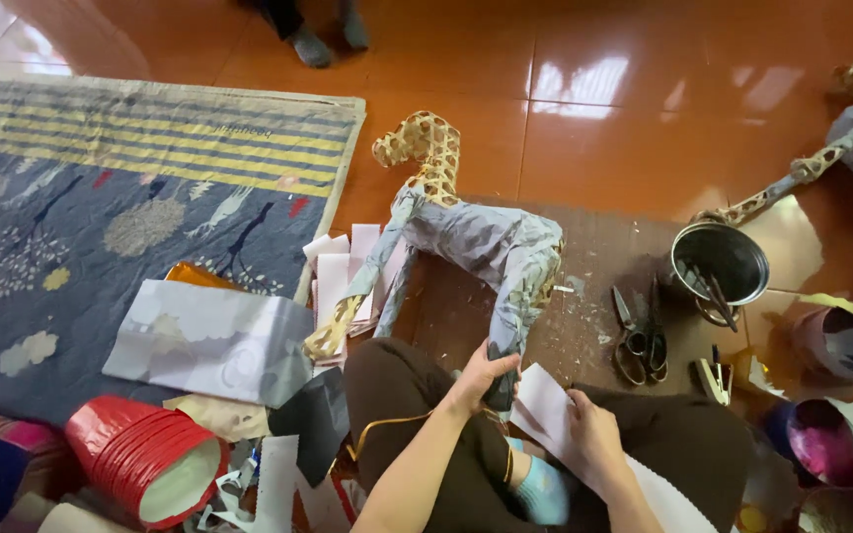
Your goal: Cutting paper strips and wrapping them around a paper-mache giraffe model
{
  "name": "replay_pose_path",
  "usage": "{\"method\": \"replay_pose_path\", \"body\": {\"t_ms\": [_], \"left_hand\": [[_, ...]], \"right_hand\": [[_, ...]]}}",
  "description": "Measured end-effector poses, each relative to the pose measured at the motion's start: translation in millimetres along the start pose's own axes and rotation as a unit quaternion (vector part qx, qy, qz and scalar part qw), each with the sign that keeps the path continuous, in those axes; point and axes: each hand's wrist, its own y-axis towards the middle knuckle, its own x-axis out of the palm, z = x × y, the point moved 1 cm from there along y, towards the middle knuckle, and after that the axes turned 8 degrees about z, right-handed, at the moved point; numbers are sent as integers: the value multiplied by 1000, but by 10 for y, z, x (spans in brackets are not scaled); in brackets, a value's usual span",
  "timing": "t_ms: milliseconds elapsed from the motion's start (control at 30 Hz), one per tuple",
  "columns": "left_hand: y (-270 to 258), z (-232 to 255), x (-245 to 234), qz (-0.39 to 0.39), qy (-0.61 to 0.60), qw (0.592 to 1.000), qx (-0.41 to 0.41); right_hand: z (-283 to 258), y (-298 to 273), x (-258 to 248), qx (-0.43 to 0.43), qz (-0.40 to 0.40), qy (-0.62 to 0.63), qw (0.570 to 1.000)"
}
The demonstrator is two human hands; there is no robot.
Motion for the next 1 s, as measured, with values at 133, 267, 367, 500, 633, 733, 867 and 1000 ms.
{"method": "replay_pose_path", "body": {"t_ms": [133, 267, 367, 500, 633, 733, 867, 1000], "left_hand": [[-80, 94, 65, 3, 44, 999, 1], [-104, 144, 99, 13, 83, 996, 20], [-28, 106, 80, 30, 134, 989, 54], [28, 49, 37, 14, 131, 990, 55], [7, 152, 81, 16, 162, 985, 51], [119, 93, 19, 25, 136, 990, 21], [320, -28, -126, -2, 3, 1000, -3], [166, 137, -29, -7, 34, 999, -20]], "right_hand": [[14, 30, 18, 11, 1, -3, 1000], [-123, -20, -108, 42, -15, 18, 999], [-67, 21, -31, 4, 13, 14, 1000], [81, 84, 147, 12, 19, -14, 1000], [84, 109, 133, 14, -2, -23, 1000], [65, 77, 121, 11, -3, -18, 1000], [90, 77, 135, -4, 6, -5, 1000], [-511, -152, -458, 69, -35, 32, 996]]}}
